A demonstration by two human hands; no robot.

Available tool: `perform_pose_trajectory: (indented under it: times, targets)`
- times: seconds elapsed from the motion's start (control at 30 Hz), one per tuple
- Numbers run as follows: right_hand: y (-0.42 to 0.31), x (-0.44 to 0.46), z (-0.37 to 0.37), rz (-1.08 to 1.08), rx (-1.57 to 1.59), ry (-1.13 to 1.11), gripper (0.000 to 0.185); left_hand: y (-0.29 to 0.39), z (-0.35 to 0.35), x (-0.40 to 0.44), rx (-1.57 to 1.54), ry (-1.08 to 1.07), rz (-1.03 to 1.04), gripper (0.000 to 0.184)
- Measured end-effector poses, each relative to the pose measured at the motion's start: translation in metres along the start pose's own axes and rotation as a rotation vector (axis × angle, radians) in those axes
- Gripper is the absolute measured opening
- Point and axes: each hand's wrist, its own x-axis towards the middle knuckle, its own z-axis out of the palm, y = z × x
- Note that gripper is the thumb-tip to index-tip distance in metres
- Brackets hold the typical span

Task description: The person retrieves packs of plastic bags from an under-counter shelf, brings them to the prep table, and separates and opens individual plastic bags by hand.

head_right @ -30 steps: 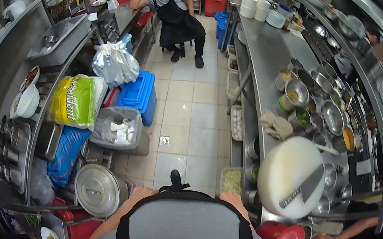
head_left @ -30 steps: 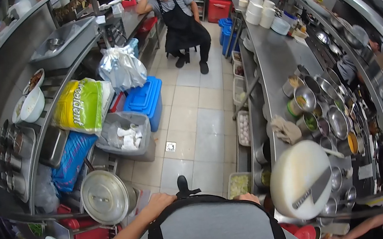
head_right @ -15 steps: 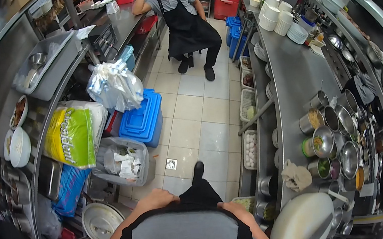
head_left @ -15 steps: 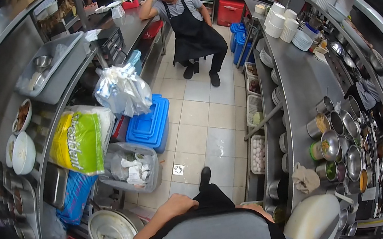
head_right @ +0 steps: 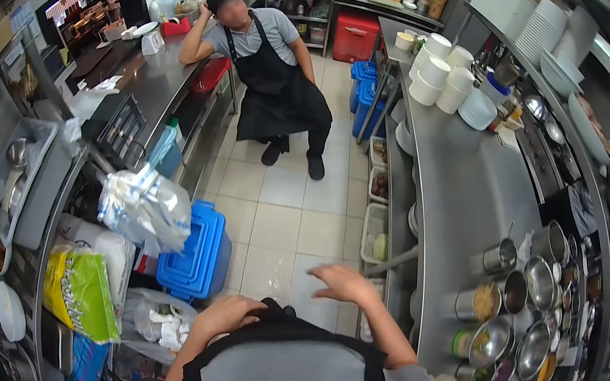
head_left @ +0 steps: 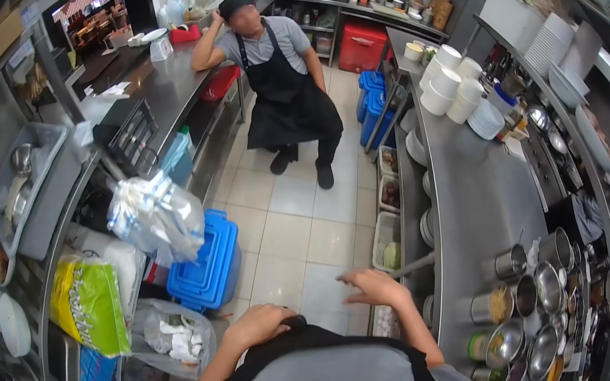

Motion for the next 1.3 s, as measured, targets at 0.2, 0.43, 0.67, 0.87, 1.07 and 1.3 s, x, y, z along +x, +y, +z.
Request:
perform_pose_trajectory:
  times: [0.2,0.43,0.67,0.87,1.07,1.3]
  targets:
    - [0.011,0.145,-0.073,-0.392,0.018,0.032,0.049,-0.016,-0.061,0.087,-0.294,0.334,-0.114,0.016]
    - [0.168,0.209,-0.071,0.040,0.040,-0.008,0.046,-0.072,-0.150,0.245,0.063,0.445,0.133,0.025]
    - [0.303,0.151,-0.088,0.602,0.220,0.072,0.049,-0.059,-0.242,0.469,0.218,0.542,0.559,0.015]
    - [0.352,0.154,-0.130,0.985,0.497,0.130,0.046,-0.014,-0.278,0.634,0.097,0.529,1.145,0.031]
    - [0.437,0.208,-0.246,0.837,0.753,0.207,0.041,0.013,-0.309,0.784,0.100,0.445,1.221,0.029]
    - [0.578,0.295,-0.346,0.648,0.360,0.372,0.033,-0.015,-0.347,0.903,0.142,0.252,1.110,0.021]
